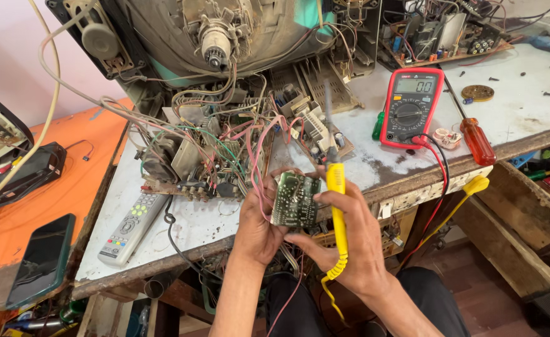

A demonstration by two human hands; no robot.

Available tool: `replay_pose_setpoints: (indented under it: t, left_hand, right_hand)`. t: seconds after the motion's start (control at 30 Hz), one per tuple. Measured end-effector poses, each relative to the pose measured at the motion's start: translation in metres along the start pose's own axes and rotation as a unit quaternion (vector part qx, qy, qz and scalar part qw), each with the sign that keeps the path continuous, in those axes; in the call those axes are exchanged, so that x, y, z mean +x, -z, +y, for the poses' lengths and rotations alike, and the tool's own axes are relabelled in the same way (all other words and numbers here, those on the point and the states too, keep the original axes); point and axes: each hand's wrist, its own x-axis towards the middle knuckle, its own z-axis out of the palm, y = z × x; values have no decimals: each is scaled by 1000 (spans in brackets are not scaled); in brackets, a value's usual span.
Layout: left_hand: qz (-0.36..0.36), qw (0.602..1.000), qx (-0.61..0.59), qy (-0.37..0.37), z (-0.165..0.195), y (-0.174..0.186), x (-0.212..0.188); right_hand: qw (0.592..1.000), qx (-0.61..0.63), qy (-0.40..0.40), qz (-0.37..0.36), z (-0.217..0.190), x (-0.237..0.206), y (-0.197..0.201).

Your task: The person holds a small green circuit board in one hand and a soldering iron in the other, soldering joints on the board. They then set the board down, pick up and turn over a white plastic component, and later resume handling and soldering the board.

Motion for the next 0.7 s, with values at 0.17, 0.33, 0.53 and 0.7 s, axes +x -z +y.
replay_pose_setpoints:
  t: [0.17, 0.33, 0.53, 0.7]
  left_hand:
    - [-13, 1000, 24, -13, -2, 5, -1]
    - [-5, 999, 46, -2, -3, 6, -2]
    - [40, 998, 31, 24, -2, 8, -1]
    - [84, 994, 12, 71, -1, 8, 5]
  right_hand:
    - [1000, 4, -10, 5, 3, 0, -4]
    - [1000, 6, -2, -4, 7, 2, -1]
    - [1000, 16, -16, -19, 6, 4, 0]
    - [999, 25, -14, -14, 12, 3, 0]
